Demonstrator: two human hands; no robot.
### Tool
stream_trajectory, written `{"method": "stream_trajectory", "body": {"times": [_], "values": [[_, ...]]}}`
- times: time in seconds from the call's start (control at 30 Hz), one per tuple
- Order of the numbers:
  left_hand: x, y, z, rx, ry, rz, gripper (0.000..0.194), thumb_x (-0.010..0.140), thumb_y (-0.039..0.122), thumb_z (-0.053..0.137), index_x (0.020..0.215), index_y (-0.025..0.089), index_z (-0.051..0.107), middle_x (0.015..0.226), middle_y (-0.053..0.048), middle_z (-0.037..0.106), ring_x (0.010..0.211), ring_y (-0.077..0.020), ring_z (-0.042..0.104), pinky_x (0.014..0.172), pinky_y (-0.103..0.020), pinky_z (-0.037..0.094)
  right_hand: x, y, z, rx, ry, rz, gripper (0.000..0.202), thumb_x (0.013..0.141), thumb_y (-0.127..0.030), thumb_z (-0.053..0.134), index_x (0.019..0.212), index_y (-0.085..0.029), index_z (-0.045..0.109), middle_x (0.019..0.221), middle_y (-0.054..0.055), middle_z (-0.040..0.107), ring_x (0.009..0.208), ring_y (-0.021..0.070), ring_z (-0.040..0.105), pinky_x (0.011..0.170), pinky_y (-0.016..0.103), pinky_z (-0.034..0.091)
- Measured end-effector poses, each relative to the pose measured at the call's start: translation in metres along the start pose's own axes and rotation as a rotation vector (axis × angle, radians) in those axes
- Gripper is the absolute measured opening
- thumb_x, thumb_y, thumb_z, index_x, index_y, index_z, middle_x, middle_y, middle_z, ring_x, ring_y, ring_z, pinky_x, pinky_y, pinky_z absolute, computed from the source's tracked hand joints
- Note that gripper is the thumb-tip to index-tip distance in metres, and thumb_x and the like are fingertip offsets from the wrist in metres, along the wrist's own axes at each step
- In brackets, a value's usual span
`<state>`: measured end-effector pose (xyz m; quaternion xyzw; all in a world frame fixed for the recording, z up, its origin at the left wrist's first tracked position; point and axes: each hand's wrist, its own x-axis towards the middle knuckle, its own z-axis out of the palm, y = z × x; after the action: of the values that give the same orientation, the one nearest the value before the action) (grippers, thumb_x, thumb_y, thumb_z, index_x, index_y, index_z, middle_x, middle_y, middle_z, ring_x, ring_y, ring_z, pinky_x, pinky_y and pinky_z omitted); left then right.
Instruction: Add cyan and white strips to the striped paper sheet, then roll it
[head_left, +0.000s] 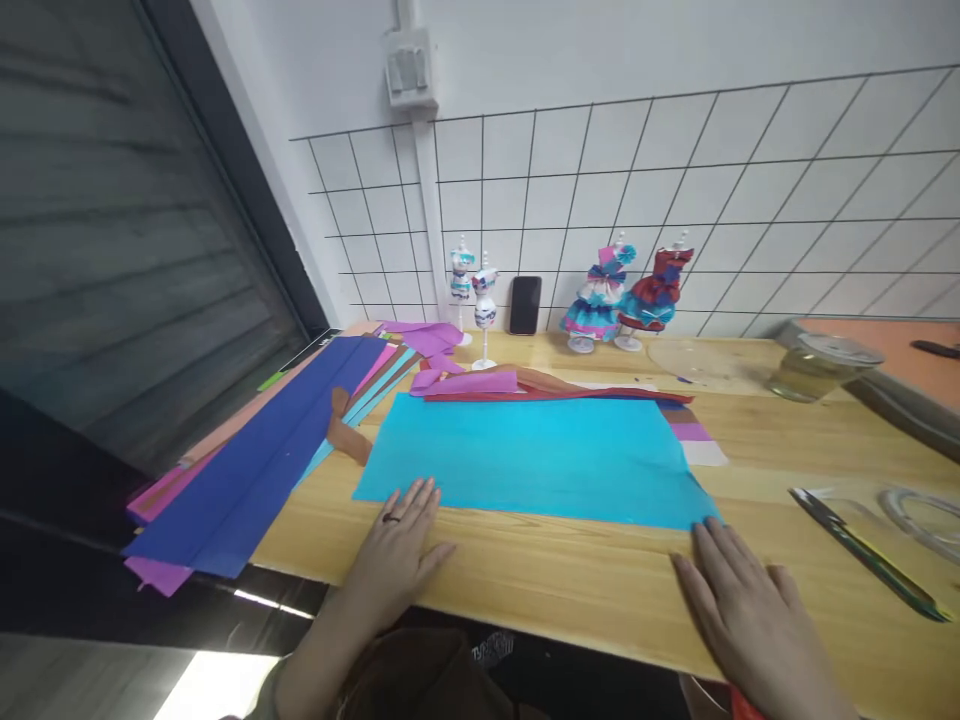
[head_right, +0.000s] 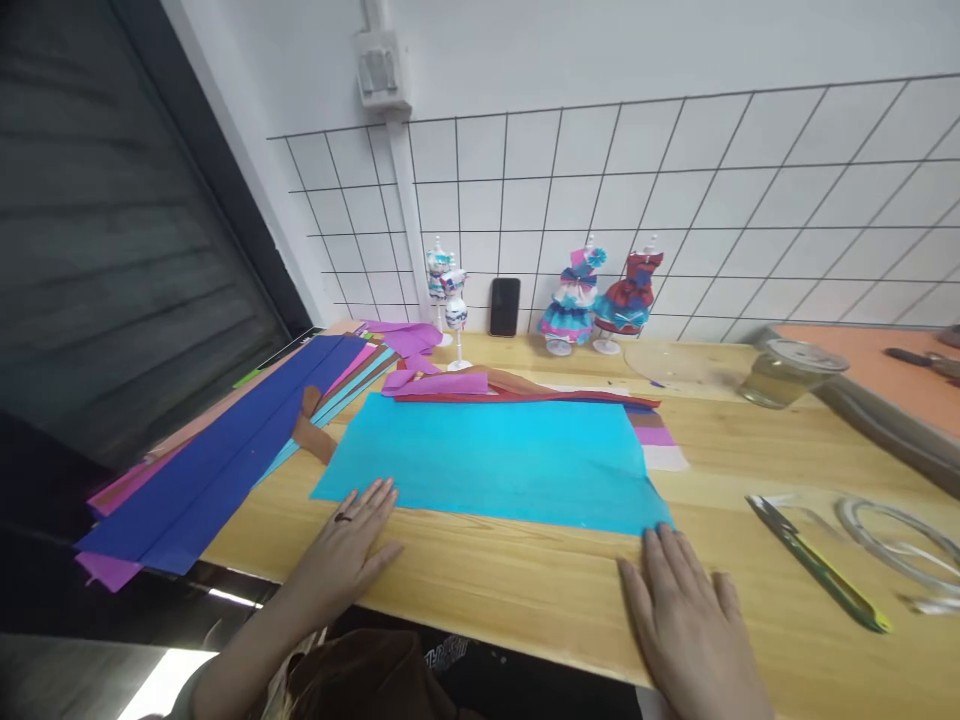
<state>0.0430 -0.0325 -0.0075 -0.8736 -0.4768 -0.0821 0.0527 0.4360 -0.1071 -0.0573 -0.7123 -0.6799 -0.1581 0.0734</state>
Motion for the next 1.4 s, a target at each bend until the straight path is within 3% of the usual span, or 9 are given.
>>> {"method": "stream_trajectory", "body": {"times": [0.13, 0.33, 0.57, 0.73, 0.9, 1.07, 1.2, 1.4], "values": [[-0.019, -0.031, 0.001, 0.055, 0.004, -0.102, 0.057, 0.088, 0.046, 0.032, 0.135, 0.015, 0.029, 0.139, -0.011, 0.033, 0.129, -0.0214, 0.029, 0.103, -0.041, 0.029, 0.0, 0.001, 0.001, -0.018, 0.001, -0.039, 0.056, 0.084, -0.039, 0.018, 0.112, -0.012, 0.058, 0.132, 0.016, 0.043, 0.128, 0.0313, 0.028, 0.095, 0.056, 0.027], [-0.038, -0.07, 0.007, 0.099, 0.019, -0.21, 0.057, 0.088, 0.045, 0.028, 0.133, 0.011, 0.034, 0.137, -0.013, 0.036, 0.128, -0.0229, 0.031, 0.102, -0.044, 0.03, 0.006, -0.007, -0.009, -0.02, -0.013, 0.054, 0.057, 0.087, -0.042, 0.02, 0.123, -0.009, 0.048, 0.131, 0.015, 0.044, 0.124, 0.0294, 0.034, 0.096, 0.05, 0.029], [-0.037, -0.087, 0.014, 0.039, 0.094, -0.195, 0.055, 0.084, 0.05, 0.032, 0.124, 0.015, 0.045, 0.128, -0.011, 0.049, 0.12, -0.0261, 0.042, 0.097, -0.043, 0.037, 0.035, 0.013, -0.04, 0.225, -0.122, 0.077, 0.043, 0.089, -0.04, 0.028, 0.106, -0.017, 0.059, 0.114, 0.011, 0.06, 0.104, 0.0251, 0.053, 0.088, 0.038, 0.041], [0.003, -0.088, -0.002, -0.025, 0.146, -0.239, 0.057, 0.081, 0.054, 0.037, 0.122, 0.015, 0.047, 0.118, -0.011, 0.057, 0.11, -0.0273, 0.051, 0.091, -0.041, 0.042, 0.063, 0.036, -0.044, 0.361, -0.15, 0.197, 0.038, 0.086, -0.036, 0.034, 0.103, -0.016, 0.06, 0.102, 0.012, 0.063, 0.094, 0.0245, 0.058, 0.08, 0.034, 0.043], [0.08, -0.09, -0.007, -0.099, 0.11, -0.134, 0.052, 0.084, 0.049, 0.037, 0.122, 0.015, 0.047, 0.125, -0.012, 0.051, 0.117, -0.0272, 0.044, 0.096, -0.042, 0.036, 0.078, 0.039, -0.026, 0.374, -0.193, 0.31, 0.037, 0.08, -0.038, 0.042, 0.103, -0.016, 0.061, 0.096, 0.011, 0.064, 0.086, 0.0256, 0.061, 0.07, 0.032, 0.044], [0.147, -0.085, -0.003, -0.165, 0.045, -0.018, 0.046, 0.084, 0.042, 0.04, 0.12, 0.016, 0.049, 0.121, -0.011, 0.054, 0.113, -0.0267, 0.046, 0.094, -0.04, 0.037, 0.078, 0.04, -0.013, 0.514, -0.192, 0.436, 0.049, 0.078, -0.04, 0.045, 0.118, -0.014, 0.054, 0.097, 0.012, 0.067, 0.089, 0.0279, 0.061, 0.072, 0.035, 0.046], [0.173, -0.083, 0.009, -0.214, 0.024, -0.015, 0.039, 0.083, 0.039, 0.042, 0.112, 0.016, 0.053, 0.113, -0.012, 0.057, 0.105, -0.0268, 0.051, 0.089, -0.04, 0.04, 0.076, 0.042, -0.019, 0.765, -0.174, 0.477, 0.05, 0.074, -0.044, 0.05, 0.113, -0.013, 0.059, 0.1, 0.011, 0.067, 0.095, 0.0287, 0.06, 0.079, 0.036, 0.047], [0.181, -0.091, 0.022, -0.207, 0.129, -0.018, 0.036, 0.084, 0.039, 0.041, 0.108, 0.014, 0.05, 0.108, -0.013, 0.055, 0.101, -0.0274, 0.052, 0.083, -0.041, 0.042, 0.069, 0.035, -0.041, 1.203, -0.237, 0.394, 0.048, 0.074, -0.05, 0.052, 0.106, -0.016, 0.062, 0.107, 0.006, 0.065, 0.098, 0.0271, 0.06, 0.085, 0.035, 0.047]]}}
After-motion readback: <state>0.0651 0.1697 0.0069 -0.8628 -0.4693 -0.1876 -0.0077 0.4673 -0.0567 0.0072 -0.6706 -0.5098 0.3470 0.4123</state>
